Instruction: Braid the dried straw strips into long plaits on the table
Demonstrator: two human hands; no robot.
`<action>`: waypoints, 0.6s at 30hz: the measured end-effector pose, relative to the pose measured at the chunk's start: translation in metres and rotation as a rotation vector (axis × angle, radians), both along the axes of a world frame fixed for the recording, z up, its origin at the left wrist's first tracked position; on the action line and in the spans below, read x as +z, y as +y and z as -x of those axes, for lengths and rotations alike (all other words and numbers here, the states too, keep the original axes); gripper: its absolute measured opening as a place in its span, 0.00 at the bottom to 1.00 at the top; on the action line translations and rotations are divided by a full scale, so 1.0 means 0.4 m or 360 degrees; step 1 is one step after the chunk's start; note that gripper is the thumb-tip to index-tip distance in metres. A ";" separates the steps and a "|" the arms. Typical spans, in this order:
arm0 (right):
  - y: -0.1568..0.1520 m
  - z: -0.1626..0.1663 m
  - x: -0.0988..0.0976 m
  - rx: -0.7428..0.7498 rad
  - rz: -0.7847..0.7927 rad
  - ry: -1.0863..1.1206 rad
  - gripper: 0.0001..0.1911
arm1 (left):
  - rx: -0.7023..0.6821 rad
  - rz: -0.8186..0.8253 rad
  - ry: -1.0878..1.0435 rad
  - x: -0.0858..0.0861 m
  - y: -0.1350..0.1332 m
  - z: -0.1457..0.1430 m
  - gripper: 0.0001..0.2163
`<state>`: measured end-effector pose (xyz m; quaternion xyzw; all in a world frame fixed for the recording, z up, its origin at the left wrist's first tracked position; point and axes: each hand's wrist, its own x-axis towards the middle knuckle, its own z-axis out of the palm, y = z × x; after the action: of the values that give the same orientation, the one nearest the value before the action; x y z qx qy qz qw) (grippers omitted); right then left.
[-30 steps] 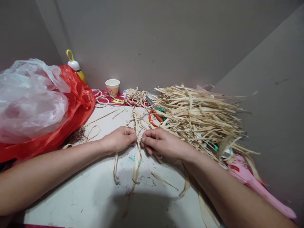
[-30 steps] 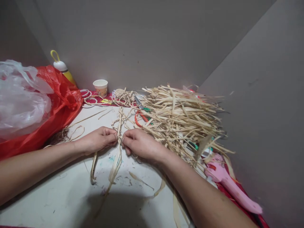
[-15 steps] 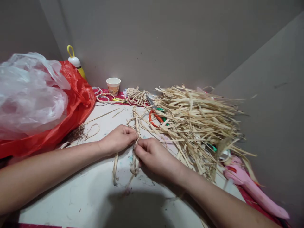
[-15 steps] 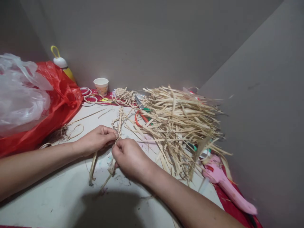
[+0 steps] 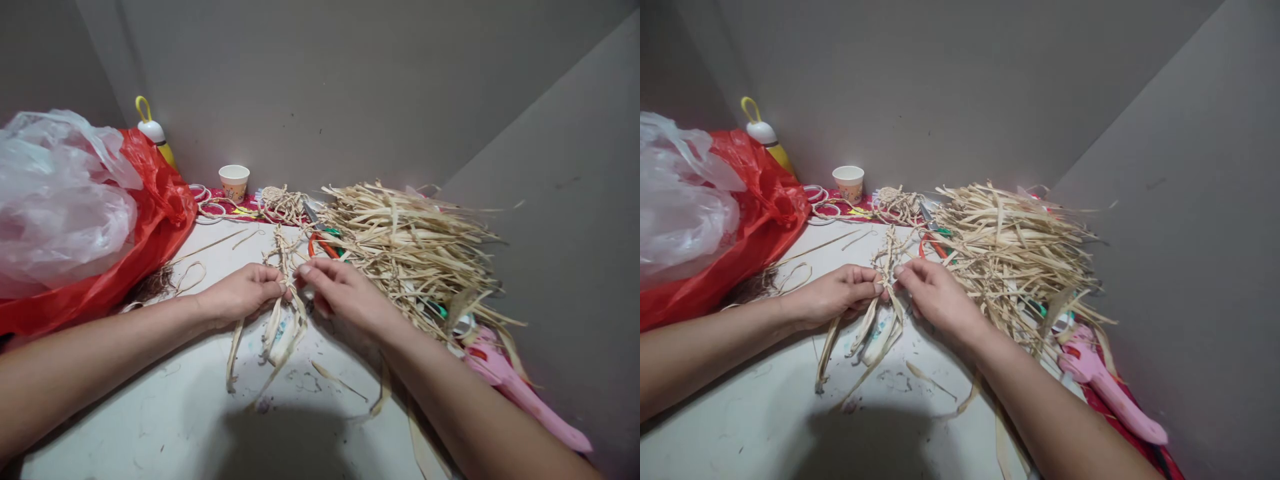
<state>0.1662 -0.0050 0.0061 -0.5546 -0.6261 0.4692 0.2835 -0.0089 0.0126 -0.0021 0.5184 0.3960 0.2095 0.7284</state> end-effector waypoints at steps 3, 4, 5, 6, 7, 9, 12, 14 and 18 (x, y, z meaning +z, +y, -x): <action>0.011 -0.001 -0.033 0.0289 0.0288 0.0195 0.17 | -0.0035 -0.0027 -0.0039 0.004 -0.001 -0.005 0.06; 0.013 0.001 -0.039 0.0331 0.0306 0.0232 0.17 | -0.0038 -0.0039 -0.0042 0.004 -0.002 -0.006 0.06; 0.014 0.002 -0.043 0.0355 0.0304 0.0250 0.18 | -0.0043 -0.0053 -0.0039 0.005 -0.002 -0.007 0.05; 0.015 0.003 -0.046 0.0368 0.0296 0.0260 0.19 | -0.0048 -0.0069 -0.0025 0.005 -0.002 -0.008 0.05; 0.017 0.003 -0.047 0.0375 0.0302 0.0274 0.19 | -0.0062 -0.0095 0.0002 0.004 -0.001 -0.008 0.05; 0.023 0.003 -0.048 0.0372 0.0393 0.0322 0.18 | -0.0092 -0.0193 0.0083 0.000 0.001 -0.005 0.06; 0.030 0.005 -0.055 0.0310 0.0605 0.0415 0.14 | -0.0151 -0.0472 0.0268 -0.006 0.006 0.001 0.07; 0.030 0.010 -0.061 0.0265 0.0618 0.0459 0.14 | -0.0225 -0.0696 0.0401 -0.007 0.009 0.005 0.08; 0.020 0.023 -0.065 0.0176 0.0496 0.0395 0.14 | -0.0324 -0.1090 0.0710 0.004 0.006 0.011 0.11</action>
<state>0.1569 0.0032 -0.0199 -0.4945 -0.5357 0.6399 0.2429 -0.0134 0.0151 -0.0004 0.7998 0.3981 0.1385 0.4274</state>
